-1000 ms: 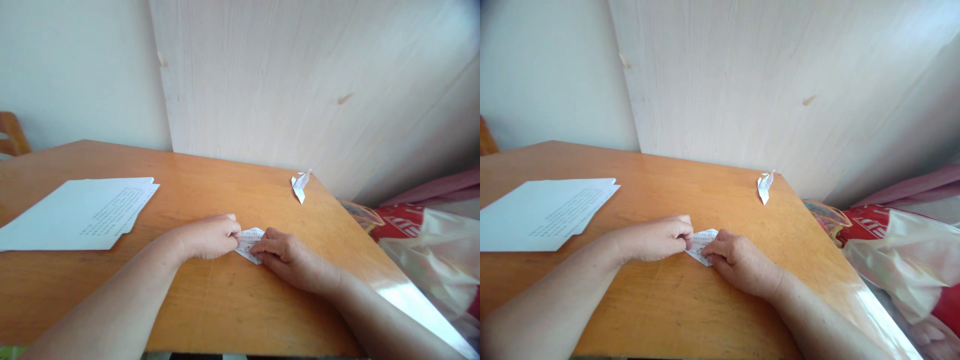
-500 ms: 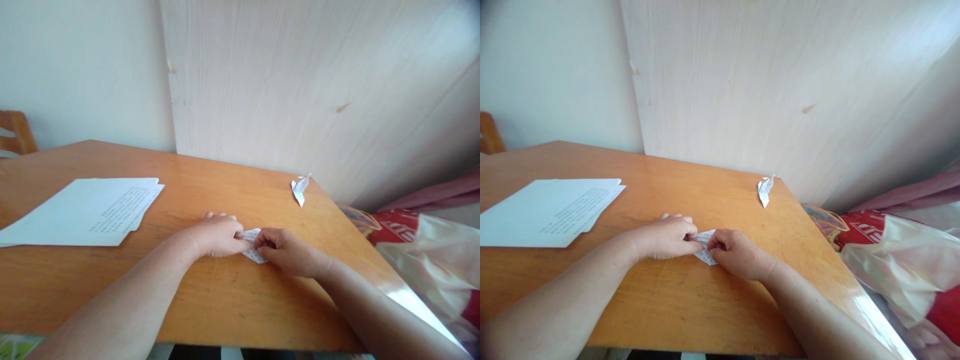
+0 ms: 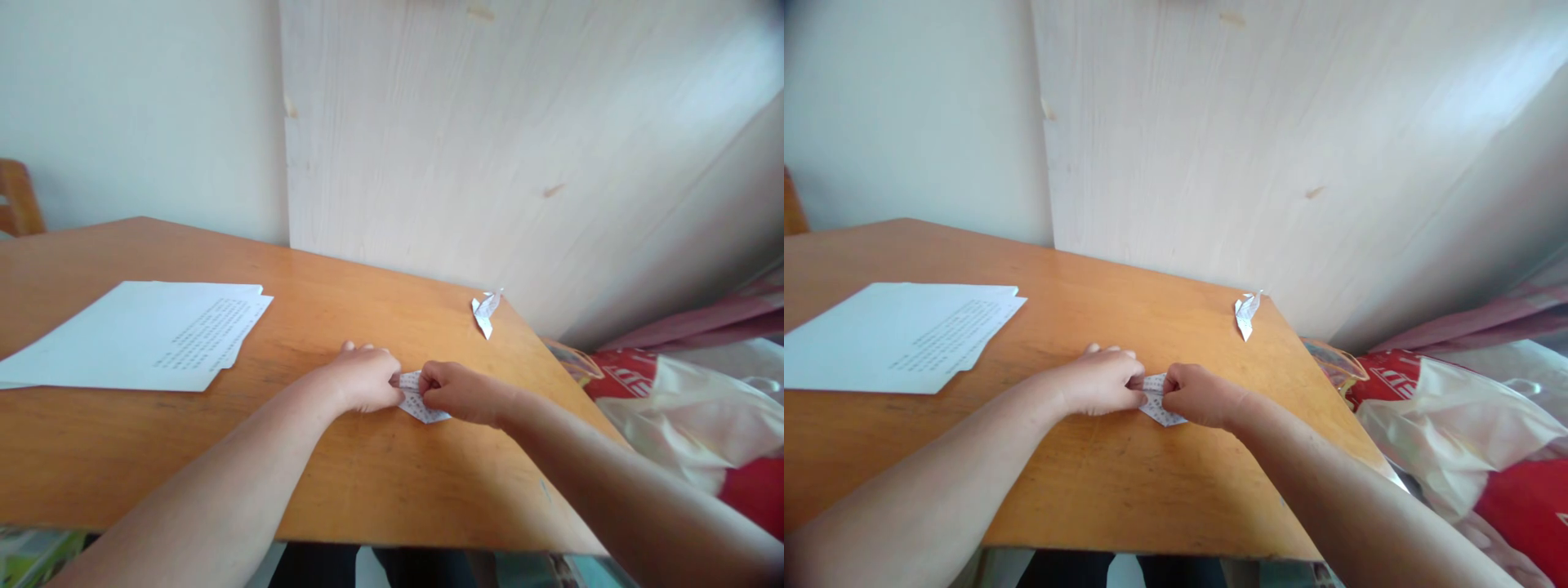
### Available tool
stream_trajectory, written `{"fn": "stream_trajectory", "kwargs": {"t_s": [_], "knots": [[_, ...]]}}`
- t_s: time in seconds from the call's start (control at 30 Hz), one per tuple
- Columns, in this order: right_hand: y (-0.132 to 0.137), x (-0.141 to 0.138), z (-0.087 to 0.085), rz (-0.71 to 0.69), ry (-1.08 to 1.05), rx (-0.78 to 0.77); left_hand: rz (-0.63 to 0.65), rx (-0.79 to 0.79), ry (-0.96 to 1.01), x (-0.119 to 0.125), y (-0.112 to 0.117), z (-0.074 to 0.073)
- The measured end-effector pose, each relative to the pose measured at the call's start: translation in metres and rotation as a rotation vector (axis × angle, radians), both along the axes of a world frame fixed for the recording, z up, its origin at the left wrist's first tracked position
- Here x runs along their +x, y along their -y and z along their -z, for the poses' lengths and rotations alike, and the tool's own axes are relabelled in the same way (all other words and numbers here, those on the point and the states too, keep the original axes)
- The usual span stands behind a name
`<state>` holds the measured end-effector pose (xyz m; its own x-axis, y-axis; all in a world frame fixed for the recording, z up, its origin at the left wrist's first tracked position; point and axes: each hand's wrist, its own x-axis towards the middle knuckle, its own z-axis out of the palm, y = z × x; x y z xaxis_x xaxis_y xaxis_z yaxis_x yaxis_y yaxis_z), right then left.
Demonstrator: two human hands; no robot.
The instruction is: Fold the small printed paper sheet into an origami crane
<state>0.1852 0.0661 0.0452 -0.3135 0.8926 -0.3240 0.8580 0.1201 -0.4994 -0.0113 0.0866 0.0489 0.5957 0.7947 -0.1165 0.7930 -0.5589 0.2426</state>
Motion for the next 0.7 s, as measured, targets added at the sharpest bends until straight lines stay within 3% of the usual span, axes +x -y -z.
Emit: {"fn": "stream_trajectory", "kwargs": {"t_s": [0.7], "knots": [[-0.0030, -0.0022, 0.0004, -0.024, 0.070, -0.012, 0.018, -0.040, -0.012, -0.0007, -0.0006, -0.0059]]}}
